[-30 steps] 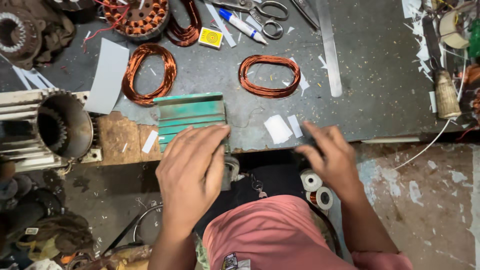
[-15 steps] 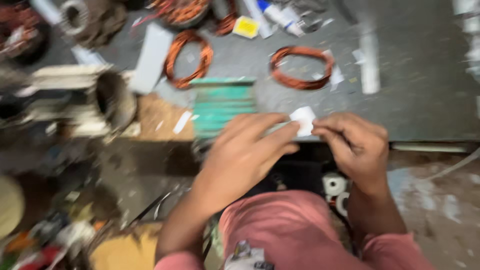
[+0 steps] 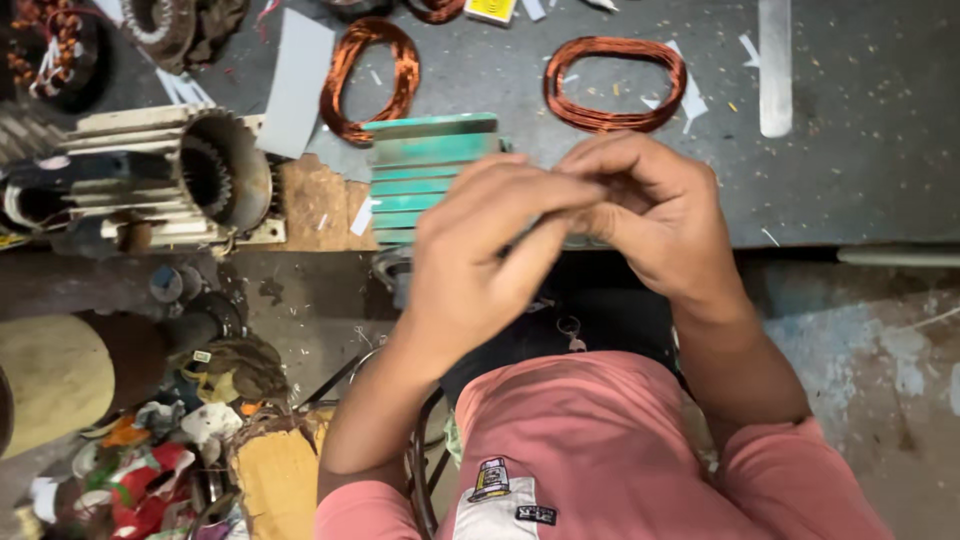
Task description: The person cuts a white sheet with scissors and then inserts the cut pieces into the slots of a green laminated core. They handle copper wire coils and adjust the core assembly on a cluttered workbench.
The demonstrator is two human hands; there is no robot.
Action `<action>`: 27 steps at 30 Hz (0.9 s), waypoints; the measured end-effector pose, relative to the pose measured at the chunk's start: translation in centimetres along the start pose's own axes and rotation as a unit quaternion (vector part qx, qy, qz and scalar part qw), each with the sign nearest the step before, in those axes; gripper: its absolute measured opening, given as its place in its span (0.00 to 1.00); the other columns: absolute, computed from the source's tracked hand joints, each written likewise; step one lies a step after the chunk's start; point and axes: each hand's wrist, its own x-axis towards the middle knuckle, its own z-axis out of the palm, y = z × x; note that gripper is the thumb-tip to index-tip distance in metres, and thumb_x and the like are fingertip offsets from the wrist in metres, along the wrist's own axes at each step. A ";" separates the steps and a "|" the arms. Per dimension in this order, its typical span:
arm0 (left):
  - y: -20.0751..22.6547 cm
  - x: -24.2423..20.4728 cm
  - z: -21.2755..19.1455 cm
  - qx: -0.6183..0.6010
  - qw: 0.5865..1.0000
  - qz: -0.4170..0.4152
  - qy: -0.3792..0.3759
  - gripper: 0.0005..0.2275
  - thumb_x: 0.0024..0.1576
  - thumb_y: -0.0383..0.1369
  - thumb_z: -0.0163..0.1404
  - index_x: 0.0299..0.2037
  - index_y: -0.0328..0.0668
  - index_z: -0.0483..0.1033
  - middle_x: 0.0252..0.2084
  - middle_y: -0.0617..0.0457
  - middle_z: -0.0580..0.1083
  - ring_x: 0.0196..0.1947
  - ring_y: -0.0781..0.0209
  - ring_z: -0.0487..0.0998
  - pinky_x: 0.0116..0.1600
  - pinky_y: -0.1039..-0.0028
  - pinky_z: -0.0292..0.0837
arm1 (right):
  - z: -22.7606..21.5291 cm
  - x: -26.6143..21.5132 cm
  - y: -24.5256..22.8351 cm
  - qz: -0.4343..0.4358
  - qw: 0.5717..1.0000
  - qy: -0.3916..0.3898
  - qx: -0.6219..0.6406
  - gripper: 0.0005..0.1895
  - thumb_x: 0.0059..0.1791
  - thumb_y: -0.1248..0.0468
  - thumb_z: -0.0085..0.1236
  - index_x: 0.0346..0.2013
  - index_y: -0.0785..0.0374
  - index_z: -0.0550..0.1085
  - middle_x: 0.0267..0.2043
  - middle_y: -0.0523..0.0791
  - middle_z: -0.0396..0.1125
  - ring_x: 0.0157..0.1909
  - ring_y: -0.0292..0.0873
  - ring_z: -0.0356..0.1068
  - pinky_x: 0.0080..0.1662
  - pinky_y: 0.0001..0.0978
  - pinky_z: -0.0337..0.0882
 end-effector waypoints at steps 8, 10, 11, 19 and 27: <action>0.2 -0.4 1.5 -0.046 0.982 -0.182 0.028 0.06 0.61 0.24 0.59 0.46 0.35 0.78 0.40 0.54 0.80 0.39 0.68 0.80 0.45 0.80 0.76 | -0.2 -0.9 -1.8 -0.035 0.993 0.093 -0.065 0.07 0.58 0.72 0.63 0.48 0.69 0.73 0.41 0.46 0.73 0.40 0.33 0.73 0.44 0.23 0.74; 0.1 -0.6 2.1 -0.080 0.972 -0.218 0.030 0.06 0.62 0.24 0.59 0.48 0.34 0.79 0.41 0.54 0.80 0.38 0.72 0.80 0.44 0.82 0.76 | -0.2 -1.1 -2.3 -0.074 0.983 0.102 -0.135 0.09 0.56 0.73 0.65 0.49 0.69 0.74 0.41 0.46 0.73 0.39 0.34 0.73 0.42 0.23 0.72; 0.1 -0.6 2.4 -0.096 0.974 -0.201 0.035 0.05 0.64 0.23 0.59 0.48 0.32 0.79 0.42 0.54 0.80 0.39 0.74 0.79 0.45 0.83 0.76 | -0.2 -1.1 -2.4 -0.101 0.973 0.102 -0.183 0.11 0.54 0.73 0.66 0.49 0.70 0.74 0.41 0.47 0.73 0.40 0.35 0.73 0.42 0.24 0.72; 0.5 -0.6 3.3 -0.163 0.957 -0.237 0.020 0.10 0.64 0.23 0.58 0.54 0.31 0.80 0.47 0.53 0.80 0.44 0.73 0.79 0.48 0.82 0.76 | -1.3 -1.0 -4.5 -0.176 0.938 0.060 -0.292 0.16 0.48 0.72 0.71 0.48 0.68 0.76 0.48 0.52 0.72 0.44 0.41 0.73 0.42 0.28 0.72; 0.9 -1.1 3.2 -0.211 0.946 -0.244 0.009 0.11 0.63 0.22 0.58 0.55 0.30 0.80 0.51 0.51 0.80 0.48 0.68 0.80 0.54 0.78 0.78 | -1.6 -1.7 -5.3 -0.213 0.904 0.058 -0.367 0.19 0.49 0.68 0.74 0.52 0.68 0.77 0.46 0.50 0.72 0.45 0.44 0.75 0.45 0.31 0.74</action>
